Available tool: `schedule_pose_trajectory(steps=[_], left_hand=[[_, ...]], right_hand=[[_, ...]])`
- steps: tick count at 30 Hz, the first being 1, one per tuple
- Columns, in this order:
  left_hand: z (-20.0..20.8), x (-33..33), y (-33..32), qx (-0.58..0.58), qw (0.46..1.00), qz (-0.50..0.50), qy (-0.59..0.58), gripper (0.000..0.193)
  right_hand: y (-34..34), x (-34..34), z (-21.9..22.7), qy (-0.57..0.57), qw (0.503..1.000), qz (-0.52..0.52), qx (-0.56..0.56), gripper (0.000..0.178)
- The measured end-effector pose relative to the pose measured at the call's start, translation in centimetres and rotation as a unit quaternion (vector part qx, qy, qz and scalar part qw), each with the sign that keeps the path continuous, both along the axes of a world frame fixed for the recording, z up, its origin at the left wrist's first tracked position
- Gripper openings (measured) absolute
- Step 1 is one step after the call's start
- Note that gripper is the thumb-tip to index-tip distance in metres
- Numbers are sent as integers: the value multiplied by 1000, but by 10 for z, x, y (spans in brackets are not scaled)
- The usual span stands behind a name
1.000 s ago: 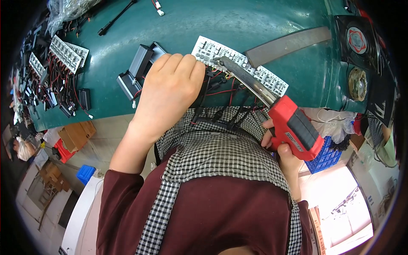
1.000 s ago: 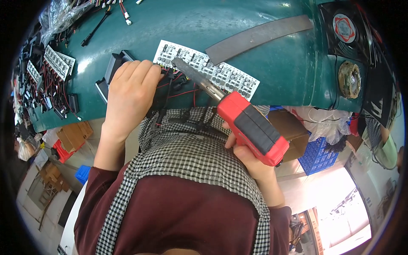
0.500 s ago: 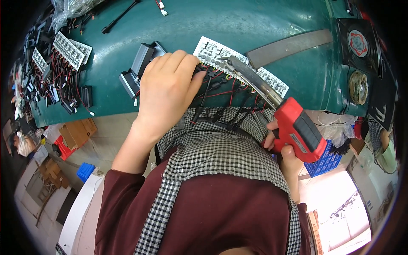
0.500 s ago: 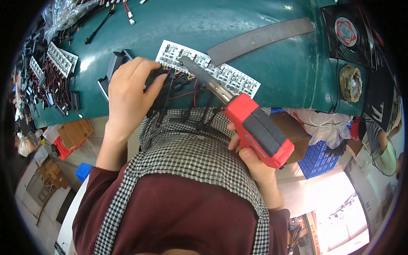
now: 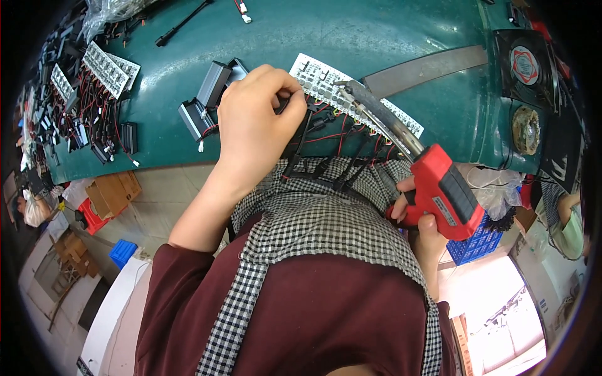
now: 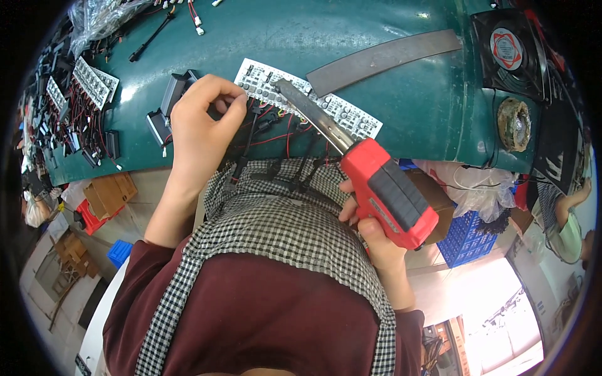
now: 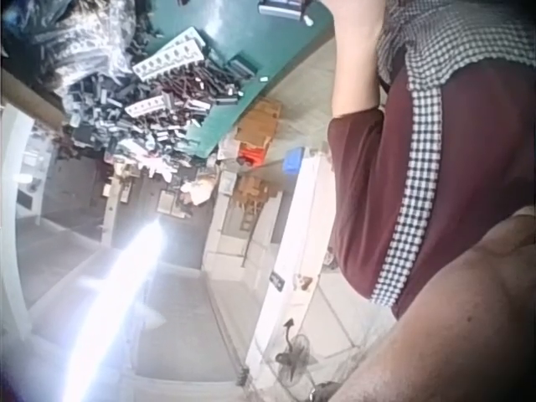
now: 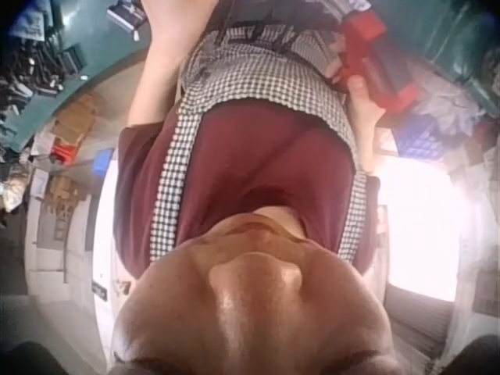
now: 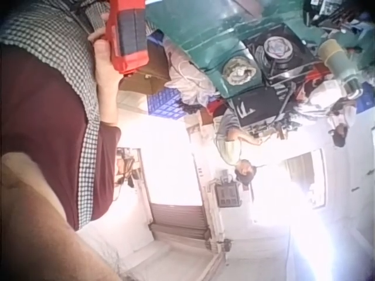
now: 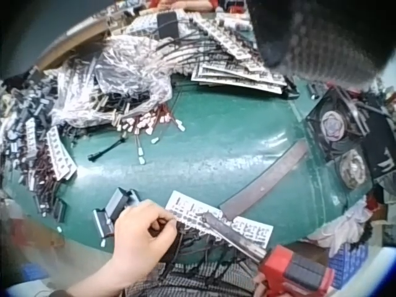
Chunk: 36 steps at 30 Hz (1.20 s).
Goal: The person picks up circuit boards and wires from the workbench and solders wire connections onto the boards using a soldering gun.
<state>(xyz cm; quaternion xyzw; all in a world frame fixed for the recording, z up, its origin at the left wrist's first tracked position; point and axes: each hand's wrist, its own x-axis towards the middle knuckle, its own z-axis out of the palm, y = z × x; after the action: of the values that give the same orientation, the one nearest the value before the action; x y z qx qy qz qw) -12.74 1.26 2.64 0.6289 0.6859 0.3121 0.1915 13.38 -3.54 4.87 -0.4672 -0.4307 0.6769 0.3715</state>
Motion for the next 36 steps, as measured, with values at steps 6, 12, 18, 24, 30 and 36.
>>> schedule_pose_trajectory(steps=[6,12,18,24,30,36], left_hand=[[8,-8,5,-123,989,49,-71,7],[8,-9,6,-77,995,-64,-9,6],[3,-3,-1,-107,990,37,-81,6],[-18,-6,-16,122,992,-18,23,8],[-12,-7,-20,146,977,-66,139,17],[-10,-7,-18,141,967,-92,190,16]], right_hand=[[0,-11,7,-89,995,-47,6,80],[-4,1,0,2,1000,-13,2,65],[-2,2,3,-14,1000,-3,-3,70],[0,-2,9,-45,998,-1,-32,73],[4,-2,10,-75,996,19,-41,77],[7,-2,7,-86,995,33,-46,76]])
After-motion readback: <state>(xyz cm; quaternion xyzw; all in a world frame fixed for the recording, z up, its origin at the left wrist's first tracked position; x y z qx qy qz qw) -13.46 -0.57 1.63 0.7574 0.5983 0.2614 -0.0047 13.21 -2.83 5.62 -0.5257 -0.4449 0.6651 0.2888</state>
